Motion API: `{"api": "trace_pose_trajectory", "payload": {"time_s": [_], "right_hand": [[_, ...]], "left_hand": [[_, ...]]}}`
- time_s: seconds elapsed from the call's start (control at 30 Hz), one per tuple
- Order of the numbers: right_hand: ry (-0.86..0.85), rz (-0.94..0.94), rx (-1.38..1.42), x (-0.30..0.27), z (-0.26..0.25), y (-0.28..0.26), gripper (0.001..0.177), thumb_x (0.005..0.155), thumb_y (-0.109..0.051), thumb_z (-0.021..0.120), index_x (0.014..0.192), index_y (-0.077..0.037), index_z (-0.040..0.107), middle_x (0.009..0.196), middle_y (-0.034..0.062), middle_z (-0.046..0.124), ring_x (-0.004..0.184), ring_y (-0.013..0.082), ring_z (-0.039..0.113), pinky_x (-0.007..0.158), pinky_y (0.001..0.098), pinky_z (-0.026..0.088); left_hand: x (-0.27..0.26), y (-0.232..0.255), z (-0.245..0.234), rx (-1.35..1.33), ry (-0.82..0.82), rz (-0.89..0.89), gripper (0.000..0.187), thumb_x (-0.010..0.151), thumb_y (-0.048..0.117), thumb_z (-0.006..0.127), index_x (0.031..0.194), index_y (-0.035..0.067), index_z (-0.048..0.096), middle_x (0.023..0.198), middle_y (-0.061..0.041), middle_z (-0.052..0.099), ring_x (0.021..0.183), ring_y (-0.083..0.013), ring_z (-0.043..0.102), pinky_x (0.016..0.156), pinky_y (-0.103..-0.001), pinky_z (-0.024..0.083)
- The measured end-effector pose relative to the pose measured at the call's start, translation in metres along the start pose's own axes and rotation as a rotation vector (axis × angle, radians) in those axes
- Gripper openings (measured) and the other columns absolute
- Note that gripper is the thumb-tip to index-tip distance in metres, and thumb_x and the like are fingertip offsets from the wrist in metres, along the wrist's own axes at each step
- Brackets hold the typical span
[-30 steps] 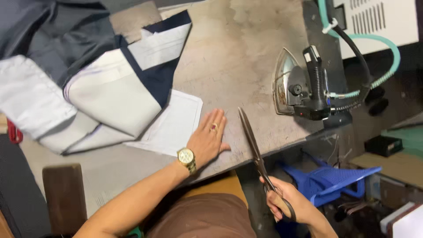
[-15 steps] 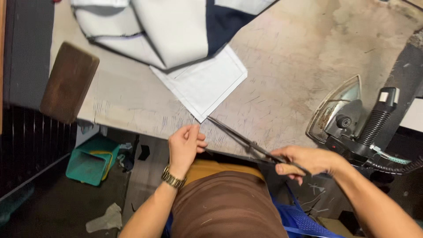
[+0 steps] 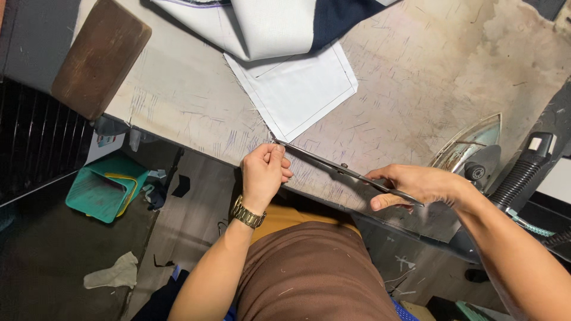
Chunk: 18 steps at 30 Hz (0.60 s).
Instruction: The person manipulates dark fabric and white lining on a workbench, uses an iron to press seams, and cuts fabric along a paper template with large shears.
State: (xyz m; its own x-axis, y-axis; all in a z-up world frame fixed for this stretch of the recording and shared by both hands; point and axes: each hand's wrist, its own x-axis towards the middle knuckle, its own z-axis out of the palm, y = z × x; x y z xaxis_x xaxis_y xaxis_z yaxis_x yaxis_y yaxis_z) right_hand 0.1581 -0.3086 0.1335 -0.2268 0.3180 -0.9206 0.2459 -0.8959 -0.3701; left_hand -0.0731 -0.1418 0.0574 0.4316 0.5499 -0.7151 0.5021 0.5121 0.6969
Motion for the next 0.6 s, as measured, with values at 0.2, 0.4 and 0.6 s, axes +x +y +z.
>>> {"api": "trace_pose_trajectory", "payload": {"time_s": [0.2,0.4,0.6], "right_hand": [[0.042,0.107,-0.085,-0.026,0.006,-0.016,0.063,0.076,-0.048,0.088,0.119,-0.004,0.074,0.053,0.0097,0.065,0.034,0.0161,0.059,0.039,0.0232,0.054],[-0.072,0.075,0.000,-0.029,0.038,0.043,0.060,0.087,-0.045,0.083,0.127,-0.002,0.070,0.056,0.0042,0.064,0.034,0.0114,0.060,0.038,0.0211,0.056],[-0.187,-0.232,0.259,-0.007,0.089,0.052,0.064,0.087,-0.064,0.053,0.117,-0.007,0.057,0.068,0.0009,0.053,0.052,0.0092,0.058,0.045,0.0262,0.058]], "left_hand": [[-0.002,-0.030,-0.007,0.044,0.002,0.080,0.025,0.104,0.011,0.054,0.093,-0.008,0.067,0.067,-0.021,0.070,0.051,-0.0219,0.072,0.043,-0.027,0.063],[-0.025,-0.039,-0.066,1.220,-0.438,0.135,0.025,0.096,0.036,0.061,0.094,0.018,0.078,0.083,-0.009,0.077,0.081,-0.0304,0.077,0.071,-0.041,0.058],[0.022,-0.019,-0.059,0.843,0.390,1.046,0.008,0.102,0.013,0.067,0.096,0.009,0.071,0.071,0.002,0.061,0.053,-0.0092,0.044,0.048,-0.025,0.031]]}}
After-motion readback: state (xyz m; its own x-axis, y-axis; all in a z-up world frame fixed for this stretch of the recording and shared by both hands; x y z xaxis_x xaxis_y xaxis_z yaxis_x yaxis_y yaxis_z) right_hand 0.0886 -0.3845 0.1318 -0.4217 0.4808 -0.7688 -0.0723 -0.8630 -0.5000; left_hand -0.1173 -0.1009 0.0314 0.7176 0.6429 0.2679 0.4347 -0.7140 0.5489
